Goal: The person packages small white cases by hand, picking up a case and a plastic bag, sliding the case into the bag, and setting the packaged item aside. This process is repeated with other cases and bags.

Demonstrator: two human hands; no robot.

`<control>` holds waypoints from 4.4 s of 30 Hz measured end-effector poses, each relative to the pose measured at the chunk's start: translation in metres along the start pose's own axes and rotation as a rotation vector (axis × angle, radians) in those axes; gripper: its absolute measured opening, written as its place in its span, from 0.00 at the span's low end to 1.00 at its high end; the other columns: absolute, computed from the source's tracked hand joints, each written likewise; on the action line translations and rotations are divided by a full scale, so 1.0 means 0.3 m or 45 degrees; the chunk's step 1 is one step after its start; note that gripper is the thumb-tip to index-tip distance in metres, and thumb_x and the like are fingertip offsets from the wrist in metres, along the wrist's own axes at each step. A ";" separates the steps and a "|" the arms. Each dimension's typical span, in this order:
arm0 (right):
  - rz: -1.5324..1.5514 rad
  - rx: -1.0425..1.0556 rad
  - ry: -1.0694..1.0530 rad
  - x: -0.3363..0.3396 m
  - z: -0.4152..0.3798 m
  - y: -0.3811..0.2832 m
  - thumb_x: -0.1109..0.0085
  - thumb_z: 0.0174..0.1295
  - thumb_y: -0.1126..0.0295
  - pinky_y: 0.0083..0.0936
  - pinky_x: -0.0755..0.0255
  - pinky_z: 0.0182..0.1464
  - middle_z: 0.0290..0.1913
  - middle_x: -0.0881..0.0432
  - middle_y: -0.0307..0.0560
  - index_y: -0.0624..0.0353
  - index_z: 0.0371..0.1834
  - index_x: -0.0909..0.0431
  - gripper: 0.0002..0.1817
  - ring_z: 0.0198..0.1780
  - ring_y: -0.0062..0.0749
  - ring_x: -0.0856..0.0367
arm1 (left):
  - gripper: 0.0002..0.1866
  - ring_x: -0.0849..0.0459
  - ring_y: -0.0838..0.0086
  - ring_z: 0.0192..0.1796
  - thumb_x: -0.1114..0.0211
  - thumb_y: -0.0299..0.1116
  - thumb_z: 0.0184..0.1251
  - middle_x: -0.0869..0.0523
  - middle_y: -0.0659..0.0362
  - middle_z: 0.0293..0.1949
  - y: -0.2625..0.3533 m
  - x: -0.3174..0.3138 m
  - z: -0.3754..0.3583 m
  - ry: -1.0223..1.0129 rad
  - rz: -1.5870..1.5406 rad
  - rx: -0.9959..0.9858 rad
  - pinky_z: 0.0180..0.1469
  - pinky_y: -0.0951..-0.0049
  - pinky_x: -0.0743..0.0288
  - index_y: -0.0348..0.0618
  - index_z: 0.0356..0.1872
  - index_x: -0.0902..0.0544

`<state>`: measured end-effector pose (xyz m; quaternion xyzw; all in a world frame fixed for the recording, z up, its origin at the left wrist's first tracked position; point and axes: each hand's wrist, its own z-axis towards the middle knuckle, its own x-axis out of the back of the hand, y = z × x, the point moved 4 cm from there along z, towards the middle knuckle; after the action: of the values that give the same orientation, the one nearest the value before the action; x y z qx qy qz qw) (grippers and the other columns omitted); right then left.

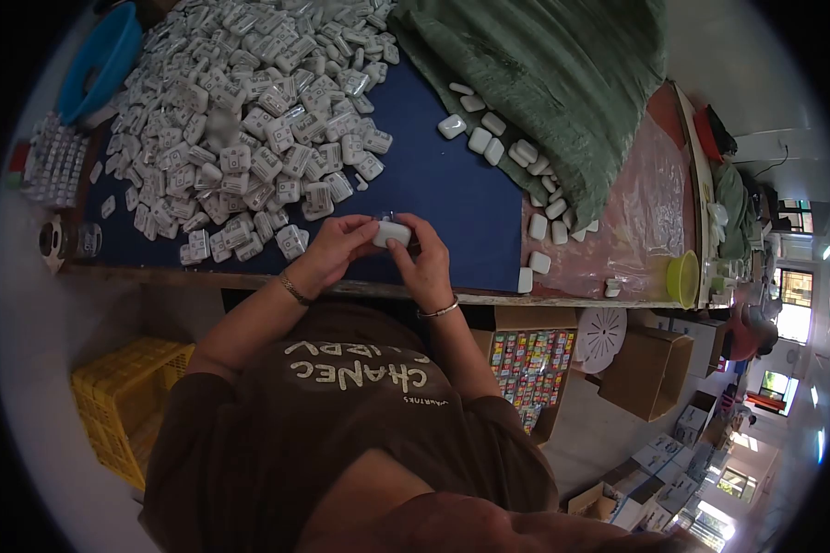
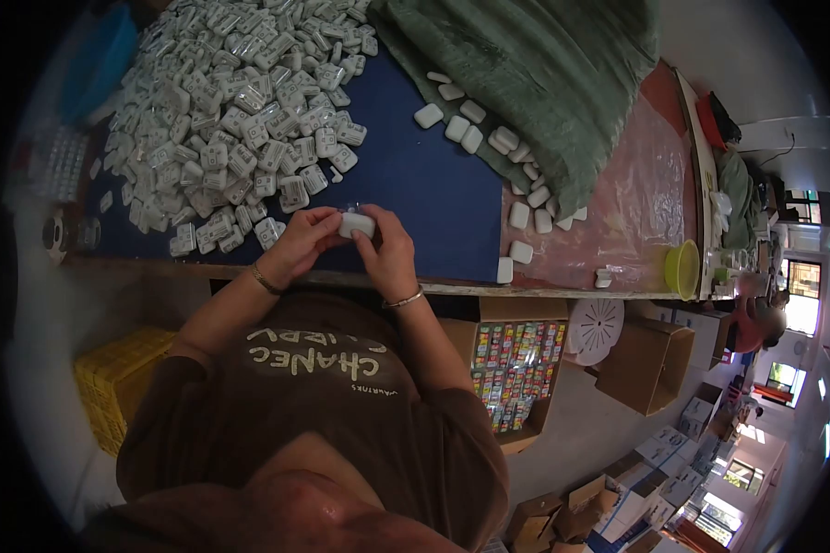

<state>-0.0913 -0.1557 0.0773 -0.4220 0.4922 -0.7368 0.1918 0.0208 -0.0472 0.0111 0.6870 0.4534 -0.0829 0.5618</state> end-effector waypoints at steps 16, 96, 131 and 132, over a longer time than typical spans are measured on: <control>0.022 0.090 0.083 0.107 0.103 -0.084 0.35 0.57 0.78 0.26 0.23 0.40 0.41 0.18 0.50 0.62 0.48 0.21 0.15 0.38 0.36 0.17 | 0.05 0.17 0.79 0.34 0.31 0.25 0.61 0.14 0.59 0.32 0.129 -0.006 -0.032 0.074 0.542 -0.210 0.39 0.80 0.22 0.32 0.33 0.15; -0.575 -0.226 0.659 0.396 0.486 0.480 0.33 0.55 0.64 0.37 0.24 0.50 0.46 0.16 0.56 0.59 0.52 0.19 0.21 0.47 0.49 0.17 | 0.10 0.22 0.60 0.36 0.26 0.31 0.49 0.21 0.58 0.30 -0.030 -0.016 0.059 0.015 1.885 -0.643 0.38 0.61 0.27 0.43 0.26 0.21; 0.255 -0.076 0.249 0.104 0.071 0.032 0.36 0.59 0.78 0.19 0.24 0.40 0.39 0.18 0.45 0.64 0.47 0.20 0.12 0.38 0.24 0.18 | 0.08 0.16 0.79 0.33 0.32 0.27 0.63 0.12 0.57 0.32 0.056 0.011 0.009 0.148 0.471 -0.171 0.37 0.81 0.22 0.33 0.39 0.14; 0.256 -0.078 0.236 0.106 0.076 0.022 0.36 0.60 0.77 0.17 0.24 0.42 0.39 0.18 0.42 0.63 0.48 0.20 0.12 0.39 0.21 0.19 | 0.08 0.16 0.79 0.33 0.32 0.27 0.63 0.12 0.57 0.32 0.057 0.009 0.009 0.146 0.475 -0.172 0.37 0.81 0.22 0.33 0.39 0.14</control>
<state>-0.0920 -0.1937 0.0888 -0.3063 0.5700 -0.7342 0.2055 0.0358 -0.0474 0.0204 0.7233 0.3542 0.0924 0.5856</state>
